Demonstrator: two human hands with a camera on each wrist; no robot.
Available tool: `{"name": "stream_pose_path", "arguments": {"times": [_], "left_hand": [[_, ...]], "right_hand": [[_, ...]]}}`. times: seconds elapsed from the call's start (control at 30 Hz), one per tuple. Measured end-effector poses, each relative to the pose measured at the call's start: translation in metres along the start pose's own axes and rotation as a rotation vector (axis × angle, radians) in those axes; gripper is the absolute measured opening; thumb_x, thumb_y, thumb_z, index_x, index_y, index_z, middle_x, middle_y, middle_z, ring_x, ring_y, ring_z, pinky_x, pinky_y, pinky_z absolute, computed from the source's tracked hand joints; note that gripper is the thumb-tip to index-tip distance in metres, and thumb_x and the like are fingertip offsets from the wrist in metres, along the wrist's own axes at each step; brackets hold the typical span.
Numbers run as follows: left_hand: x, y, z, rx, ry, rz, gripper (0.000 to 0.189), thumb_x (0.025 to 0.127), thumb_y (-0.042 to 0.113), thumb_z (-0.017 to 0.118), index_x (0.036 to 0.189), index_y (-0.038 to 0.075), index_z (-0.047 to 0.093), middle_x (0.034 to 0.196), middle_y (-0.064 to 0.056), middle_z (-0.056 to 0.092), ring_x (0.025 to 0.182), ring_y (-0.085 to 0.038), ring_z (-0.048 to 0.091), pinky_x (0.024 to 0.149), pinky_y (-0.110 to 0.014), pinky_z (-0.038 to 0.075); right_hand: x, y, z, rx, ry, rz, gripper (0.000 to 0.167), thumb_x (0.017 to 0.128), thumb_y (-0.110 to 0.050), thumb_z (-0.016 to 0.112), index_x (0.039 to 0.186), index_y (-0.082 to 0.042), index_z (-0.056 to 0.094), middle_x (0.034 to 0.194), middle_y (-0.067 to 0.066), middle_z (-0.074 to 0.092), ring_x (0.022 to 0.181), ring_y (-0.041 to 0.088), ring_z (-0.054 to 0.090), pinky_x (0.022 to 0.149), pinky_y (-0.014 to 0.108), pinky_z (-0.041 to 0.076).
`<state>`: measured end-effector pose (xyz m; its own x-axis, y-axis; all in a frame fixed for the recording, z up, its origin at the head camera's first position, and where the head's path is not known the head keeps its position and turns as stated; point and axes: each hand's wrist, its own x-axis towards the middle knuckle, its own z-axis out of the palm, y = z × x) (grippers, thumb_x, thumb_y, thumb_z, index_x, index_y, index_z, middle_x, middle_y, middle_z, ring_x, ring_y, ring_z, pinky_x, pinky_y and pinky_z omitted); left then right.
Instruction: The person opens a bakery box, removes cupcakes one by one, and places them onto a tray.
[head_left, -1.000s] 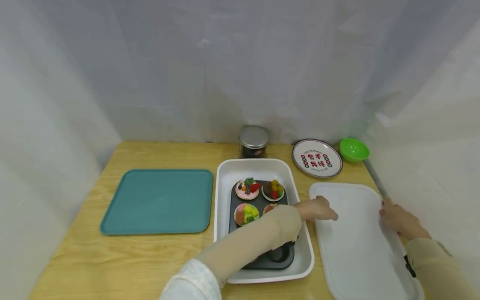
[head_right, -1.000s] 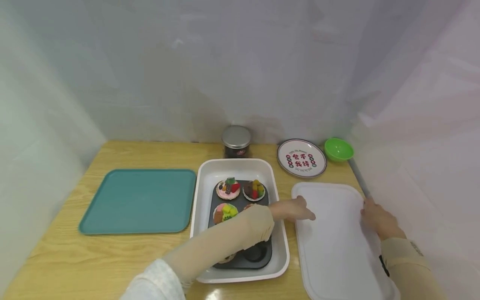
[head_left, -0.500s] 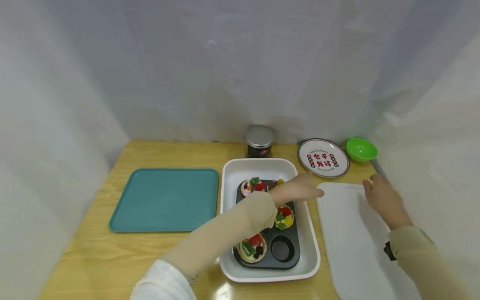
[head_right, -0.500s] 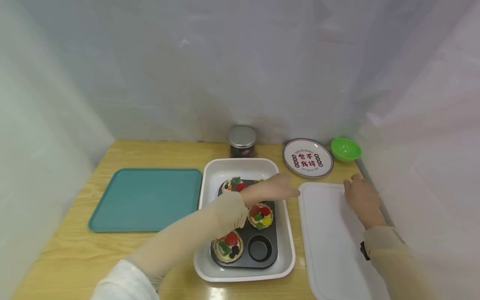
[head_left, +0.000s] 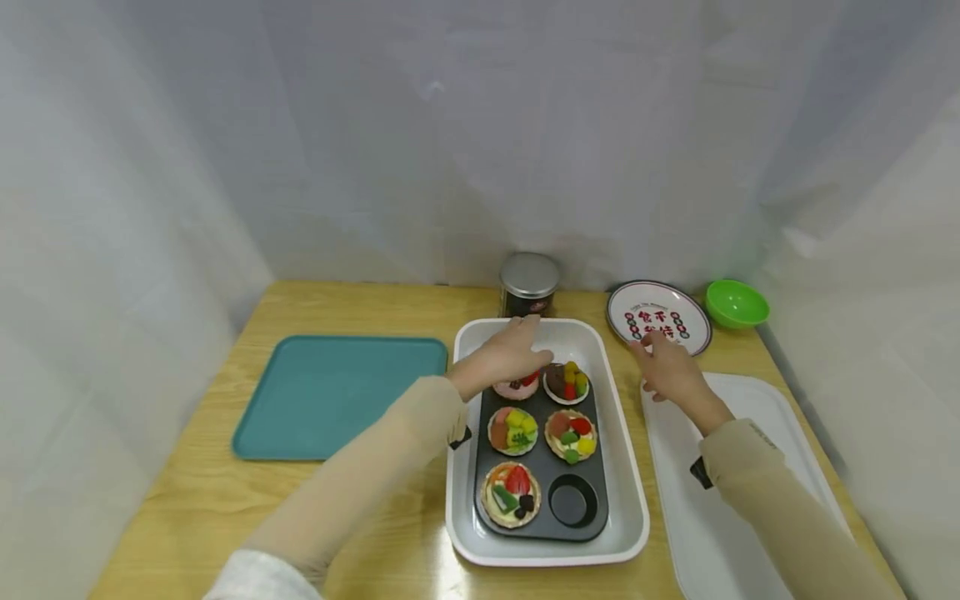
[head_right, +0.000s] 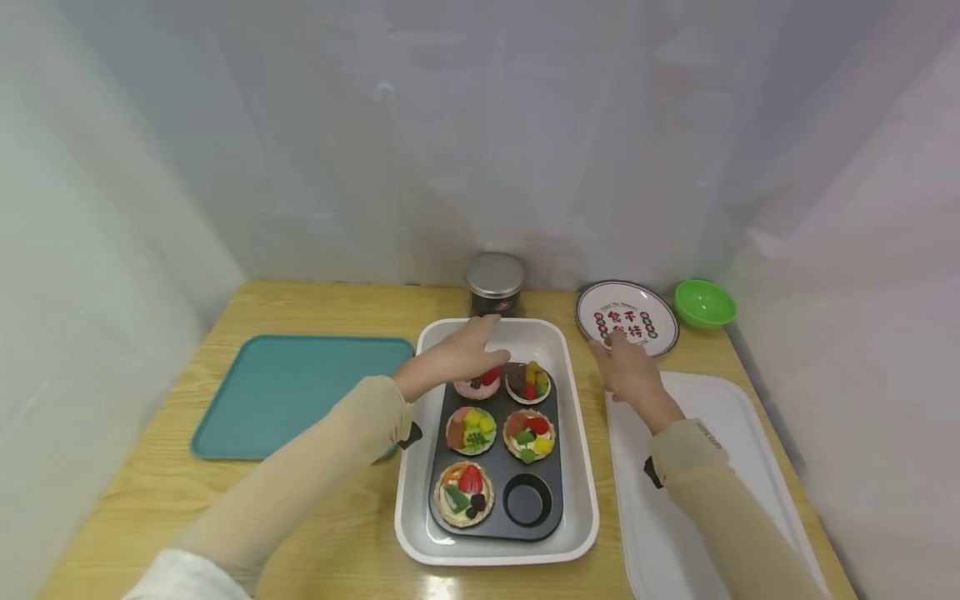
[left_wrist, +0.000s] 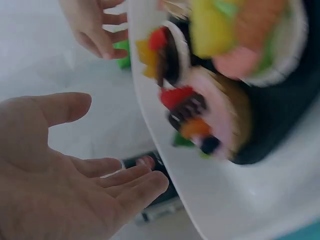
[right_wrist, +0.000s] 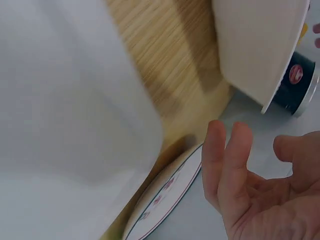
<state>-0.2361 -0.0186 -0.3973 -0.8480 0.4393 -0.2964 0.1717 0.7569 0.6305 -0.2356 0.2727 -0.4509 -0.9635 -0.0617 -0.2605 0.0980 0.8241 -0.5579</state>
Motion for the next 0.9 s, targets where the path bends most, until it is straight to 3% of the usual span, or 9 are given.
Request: {"name": "stream_pose_path", "arguments": {"times": [0.17, 0.37, 0.47, 0.6, 0.9], "left_hand": [[-0.003, -0.024, 0.005, -0.021, 0.004, -0.061, 0.082, 0.107, 0.031, 0.061, 0.169, 0.004, 0.014, 0.175, -0.023, 0.018, 0.162, -0.034, 0.026, 0.127, -0.048, 0.036], [-0.006, -0.032, 0.015, -0.032, -0.003, -0.108, 0.091, 0.103, 0.032, 0.068, 0.168, 0.001, 0.013, 0.174, -0.024, 0.023, 0.160, -0.035, 0.030, 0.128, -0.048, 0.035], [-0.005, -0.034, 0.019, -0.042, 0.000, -0.110, 0.093, 0.102, 0.032, 0.070, 0.168, -0.002, 0.013, 0.174, -0.023, 0.024, 0.160, -0.034, 0.031, 0.129, -0.048, 0.033], [-0.004, -0.034, 0.025, 0.003, -0.007, -0.100, 0.095, 0.100, 0.034, 0.074, 0.167, -0.003, 0.017, 0.172, -0.023, 0.029, 0.158, -0.035, 0.035, 0.128, -0.047, 0.035], [-0.003, -0.032, 0.031, 0.213, -0.020, -0.101, 0.080, 0.100, 0.042, 0.070, 0.157, -0.003, 0.037, 0.157, -0.024, 0.049, 0.146, -0.038, 0.048, 0.121, -0.047, 0.044]], "right_hand": [[0.008, -0.014, 0.011, -0.018, -0.017, -0.028, 0.066, 0.112, -0.051, 0.039, 0.146, 0.006, 0.043, 0.096, 0.022, 0.070, 0.067, 0.027, 0.071, 0.058, 0.034, 0.060], [0.012, -0.027, 0.018, -0.081, -0.025, -0.050, 0.069, 0.110, -0.052, 0.045, 0.142, 0.009, 0.051, 0.133, 0.031, 0.065, 0.093, 0.033, 0.073, 0.078, 0.044, 0.062], [0.016, -0.030, 0.021, -0.053, -0.022, -0.051, 0.060, 0.109, -0.049, 0.048, 0.129, 0.007, 0.059, 0.115, 0.026, 0.068, 0.082, 0.029, 0.071, 0.071, 0.041, 0.062], [0.022, -0.032, 0.028, -0.016, -0.013, -0.038, 0.043, 0.106, -0.038, 0.050, 0.107, 0.005, 0.060, 0.089, 0.017, 0.064, 0.056, 0.019, 0.060, 0.050, 0.031, 0.054], [0.025, -0.034, 0.033, -0.023, -0.013, -0.038, 0.037, 0.102, -0.021, 0.046, 0.115, 0.011, 0.056, 0.094, 0.026, 0.065, 0.050, 0.019, 0.058, 0.043, 0.029, 0.051]]}}
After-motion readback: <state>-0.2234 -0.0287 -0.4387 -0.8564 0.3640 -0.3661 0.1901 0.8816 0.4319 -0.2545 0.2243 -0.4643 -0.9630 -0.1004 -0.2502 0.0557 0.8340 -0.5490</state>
